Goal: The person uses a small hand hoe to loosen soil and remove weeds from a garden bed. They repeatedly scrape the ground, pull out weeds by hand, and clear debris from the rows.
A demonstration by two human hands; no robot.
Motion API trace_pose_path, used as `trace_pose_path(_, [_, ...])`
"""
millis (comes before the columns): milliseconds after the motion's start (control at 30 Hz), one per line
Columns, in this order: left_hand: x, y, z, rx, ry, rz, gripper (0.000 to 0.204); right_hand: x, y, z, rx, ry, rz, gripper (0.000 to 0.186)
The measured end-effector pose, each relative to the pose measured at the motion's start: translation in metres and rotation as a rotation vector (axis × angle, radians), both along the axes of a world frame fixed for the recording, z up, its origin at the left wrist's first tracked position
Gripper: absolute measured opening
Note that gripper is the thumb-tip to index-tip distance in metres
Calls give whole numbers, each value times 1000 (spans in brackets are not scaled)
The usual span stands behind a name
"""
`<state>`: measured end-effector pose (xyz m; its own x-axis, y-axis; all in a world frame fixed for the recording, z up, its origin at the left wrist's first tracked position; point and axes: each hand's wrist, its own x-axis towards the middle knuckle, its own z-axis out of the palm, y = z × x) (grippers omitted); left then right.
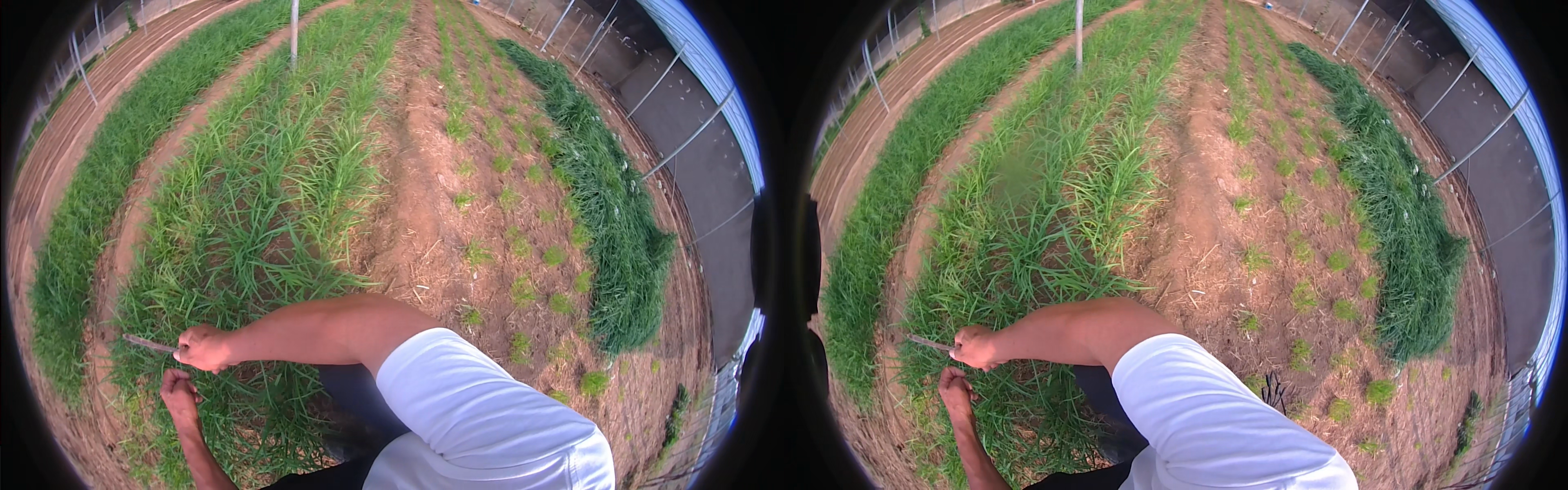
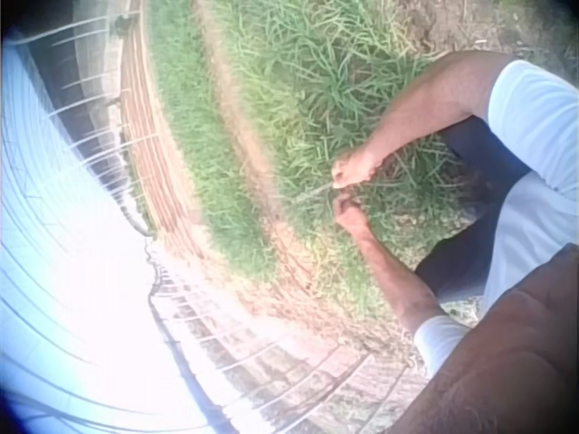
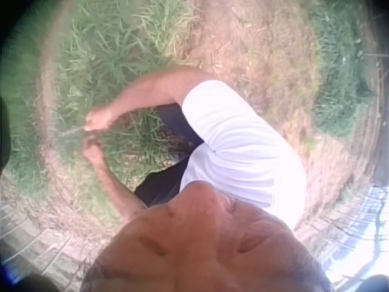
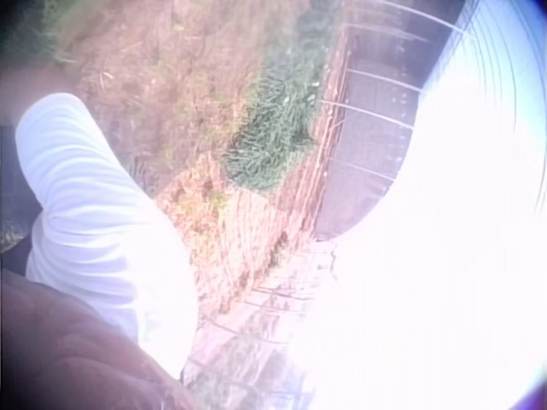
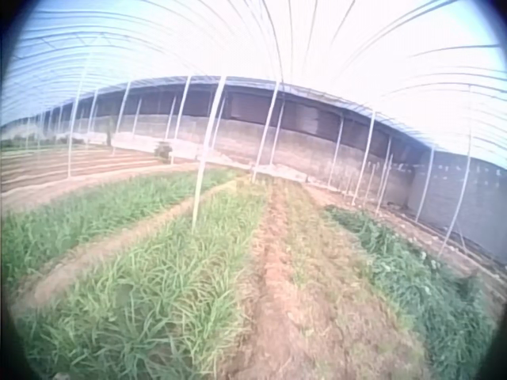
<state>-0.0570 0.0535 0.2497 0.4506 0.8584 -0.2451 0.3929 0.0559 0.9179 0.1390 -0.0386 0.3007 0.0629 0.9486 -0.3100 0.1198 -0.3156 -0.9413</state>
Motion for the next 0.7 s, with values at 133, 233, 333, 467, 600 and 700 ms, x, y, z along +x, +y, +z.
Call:
trace_pose_path(133, [-3,3,-1,-22,-20,-19,16,0,1,1,-6,13,3,38])
trace_pose_path(233, [-3,3,-2,-32,-39,-22,15,-1,1,2,-2,9,0,36])
trace_pose_path(333, [-3,2,-5,-50,-31,-24,12,-1,0,0,11,8,-8,35])
trace_pose_path(467, [-4,-1,-5,-43,-12,-16,15,0,-1,4,-10,-6,10,37])
trace_pose_path(600, [-9,2,-13,-1,11,-43,17,0,-2,6,-10,-17,24,37])
trace_pose_path(700, [-8,3,-16,10,26,-52,17,0,0,5,-5,-33,33,37])
